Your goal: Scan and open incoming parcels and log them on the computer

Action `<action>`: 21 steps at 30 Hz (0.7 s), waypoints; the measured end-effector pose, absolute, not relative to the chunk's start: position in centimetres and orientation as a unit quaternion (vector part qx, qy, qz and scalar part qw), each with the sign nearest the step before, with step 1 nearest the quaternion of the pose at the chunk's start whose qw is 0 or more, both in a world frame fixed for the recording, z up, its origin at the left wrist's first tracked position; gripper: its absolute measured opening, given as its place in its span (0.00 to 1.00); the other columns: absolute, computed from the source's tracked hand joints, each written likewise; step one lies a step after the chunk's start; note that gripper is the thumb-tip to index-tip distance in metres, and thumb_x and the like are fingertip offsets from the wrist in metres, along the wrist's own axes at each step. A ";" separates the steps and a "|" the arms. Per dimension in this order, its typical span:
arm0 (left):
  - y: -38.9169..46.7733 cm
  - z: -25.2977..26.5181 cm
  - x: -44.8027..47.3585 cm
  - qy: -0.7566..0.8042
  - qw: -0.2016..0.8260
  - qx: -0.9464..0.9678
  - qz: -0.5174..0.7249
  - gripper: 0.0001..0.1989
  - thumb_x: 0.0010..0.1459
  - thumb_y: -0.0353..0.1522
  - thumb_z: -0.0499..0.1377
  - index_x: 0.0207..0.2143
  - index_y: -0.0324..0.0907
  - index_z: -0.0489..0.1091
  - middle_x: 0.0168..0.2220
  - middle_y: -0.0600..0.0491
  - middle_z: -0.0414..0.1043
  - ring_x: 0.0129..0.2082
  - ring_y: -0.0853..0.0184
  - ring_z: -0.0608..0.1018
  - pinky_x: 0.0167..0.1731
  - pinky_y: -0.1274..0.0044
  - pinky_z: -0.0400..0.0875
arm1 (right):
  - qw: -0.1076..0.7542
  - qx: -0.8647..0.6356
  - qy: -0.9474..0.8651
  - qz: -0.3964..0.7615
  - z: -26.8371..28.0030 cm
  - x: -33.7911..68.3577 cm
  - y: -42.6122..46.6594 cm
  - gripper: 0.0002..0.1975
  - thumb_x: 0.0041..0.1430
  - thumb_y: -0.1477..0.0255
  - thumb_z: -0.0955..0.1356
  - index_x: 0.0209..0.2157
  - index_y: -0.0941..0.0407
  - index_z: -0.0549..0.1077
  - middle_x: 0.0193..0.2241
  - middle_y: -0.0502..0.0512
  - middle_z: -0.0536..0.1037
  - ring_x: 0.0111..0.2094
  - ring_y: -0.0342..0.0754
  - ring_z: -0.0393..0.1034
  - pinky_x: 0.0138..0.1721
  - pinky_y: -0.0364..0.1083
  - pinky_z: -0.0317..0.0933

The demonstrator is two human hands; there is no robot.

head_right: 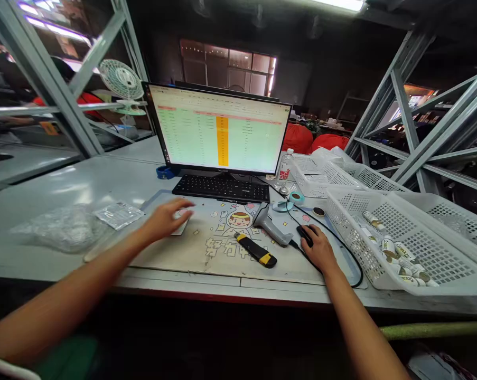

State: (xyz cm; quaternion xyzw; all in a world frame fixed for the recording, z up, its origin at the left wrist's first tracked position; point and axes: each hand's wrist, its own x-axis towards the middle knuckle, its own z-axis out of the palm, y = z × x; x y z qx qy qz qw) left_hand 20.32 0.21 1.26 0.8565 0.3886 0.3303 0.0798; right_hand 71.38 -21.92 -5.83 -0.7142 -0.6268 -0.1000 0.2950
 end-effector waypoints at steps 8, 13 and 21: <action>6.9 1.6 41.5 0.438 0.043 0.874 0.205 0.23 0.74 0.43 0.57 0.63 0.39 0.74 0.65 0.40 0.73 0.64 0.47 0.73 0.65 0.60 0.68 | 0.300 -0.713 -0.626 -0.105 -6.6 71.5 -21.7 0.26 0.69 0.60 0.66 0.65 0.50 0.77 0.65 0.63 0.74 0.61 0.61 0.74 0.65 0.62 0.71; 8.9 0.3 43.3 0.492 0.035 0.841 0.220 0.27 0.77 0.46 0.50 0.64 0.37 0.73 0.66 0.35 0.71 0.66 0.44 0.70 0.65 0.57 0.64 | 0.302 -0.708 -0.629 -0.113 -6.7 71.1 -21.8 0.26 0.71 0.61 0.64 0.65 0.51 0.77 0.64 0.64 0.74 0.60 0.61 0.75 0.64 0.64 0.71; 8.3 -1.4 43.8 0.418 0.027 0.883 0.213 0.35 0.73 0.53 0.52 0.70 0.38 0.68 0.74 0.39 0.63 0.75 0.45 0.60 0.74 0.56 0.53 | 0.303 -0.710 -0.628 -0.098 -5.9 70.7 -22.1 0.26 0.71 0.60 0.65 0.64 0.52 0.77 0.63 0.66 0.75 0.62 0.64 0.73 0.65 0.66 0.69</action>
